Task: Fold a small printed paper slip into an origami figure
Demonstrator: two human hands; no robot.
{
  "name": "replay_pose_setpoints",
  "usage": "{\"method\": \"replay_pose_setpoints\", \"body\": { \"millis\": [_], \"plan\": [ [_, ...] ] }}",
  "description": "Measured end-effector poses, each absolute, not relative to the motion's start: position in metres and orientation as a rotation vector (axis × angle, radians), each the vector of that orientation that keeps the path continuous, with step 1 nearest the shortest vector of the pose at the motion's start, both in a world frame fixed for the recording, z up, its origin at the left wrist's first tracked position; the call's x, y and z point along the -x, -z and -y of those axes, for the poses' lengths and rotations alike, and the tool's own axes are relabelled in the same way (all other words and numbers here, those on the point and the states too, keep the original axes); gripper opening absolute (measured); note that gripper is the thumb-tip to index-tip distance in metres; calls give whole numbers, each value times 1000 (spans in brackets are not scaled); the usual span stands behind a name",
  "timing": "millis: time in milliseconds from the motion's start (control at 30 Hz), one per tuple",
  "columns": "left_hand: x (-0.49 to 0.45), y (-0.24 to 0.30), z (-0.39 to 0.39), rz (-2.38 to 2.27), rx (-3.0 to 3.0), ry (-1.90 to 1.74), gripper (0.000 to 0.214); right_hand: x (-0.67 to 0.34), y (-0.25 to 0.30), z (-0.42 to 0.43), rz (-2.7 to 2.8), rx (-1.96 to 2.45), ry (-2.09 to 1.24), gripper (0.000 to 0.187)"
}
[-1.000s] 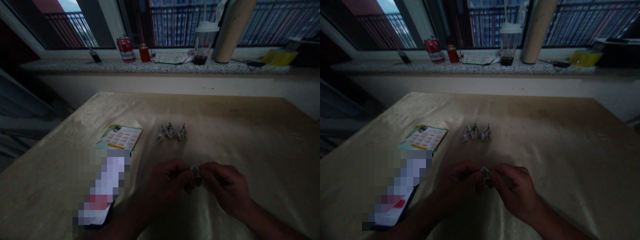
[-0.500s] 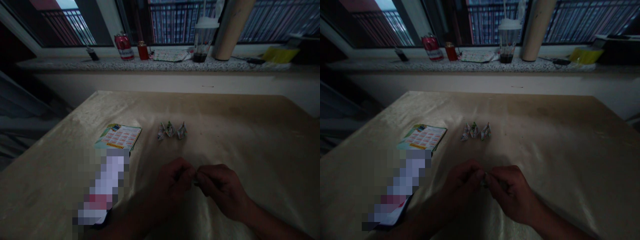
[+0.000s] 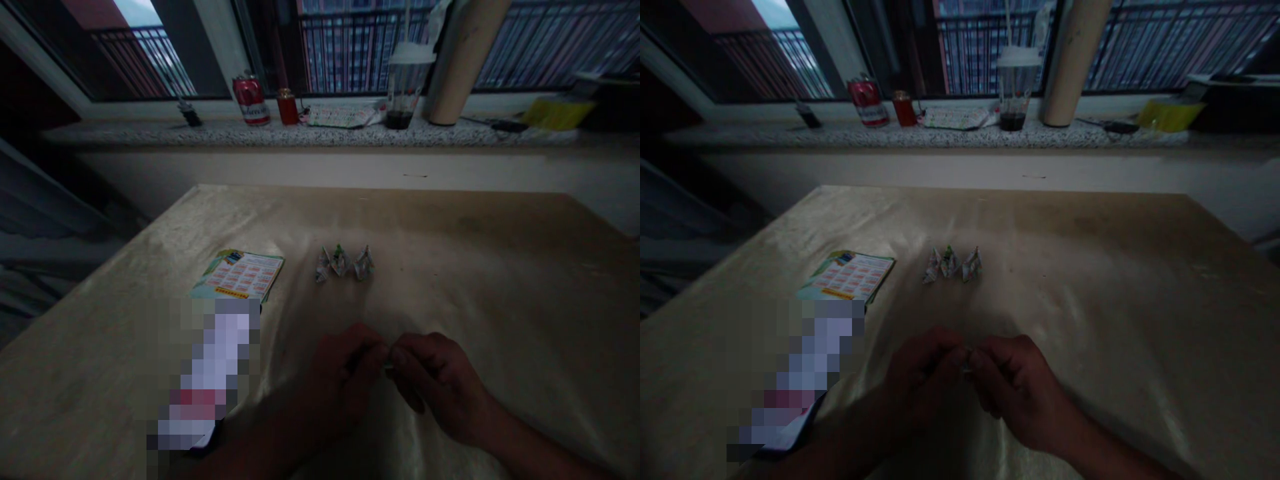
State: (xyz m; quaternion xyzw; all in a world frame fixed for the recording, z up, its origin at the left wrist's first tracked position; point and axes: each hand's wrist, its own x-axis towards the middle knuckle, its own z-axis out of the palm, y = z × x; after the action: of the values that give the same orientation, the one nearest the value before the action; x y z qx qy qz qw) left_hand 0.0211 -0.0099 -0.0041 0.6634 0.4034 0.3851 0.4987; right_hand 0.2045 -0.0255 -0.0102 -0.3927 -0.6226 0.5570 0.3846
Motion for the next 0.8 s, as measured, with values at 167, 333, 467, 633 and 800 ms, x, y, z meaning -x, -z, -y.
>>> {"method": "replay_pose_setpoints", "body": {
  "millis": [167, 333, 467, 633, 800],
  "plan": [
    [-34, 8, 9, -875, -1108, -897, 36, -209, 6, 22, 1942, 1015, -847, 32],
    [-35, 7, 7, -873, -1054, -901, 36, -207, 6, 18, 1678, 1121, -1222, 44],
    [-28, 3, 5, -849, -1010, -820, 33, -209, 7, 18, 1699, 1097, -1270, 46],
    [-27, 0, 3, -846, -971, -819, 33, -214, 5, 15, 1851, 1091, -1138, 43],
    [-28, -4, -2, -847, -970, -792, 32, -214, 4, 16, 1803, 1063, -1071, 38]
  ]
}}
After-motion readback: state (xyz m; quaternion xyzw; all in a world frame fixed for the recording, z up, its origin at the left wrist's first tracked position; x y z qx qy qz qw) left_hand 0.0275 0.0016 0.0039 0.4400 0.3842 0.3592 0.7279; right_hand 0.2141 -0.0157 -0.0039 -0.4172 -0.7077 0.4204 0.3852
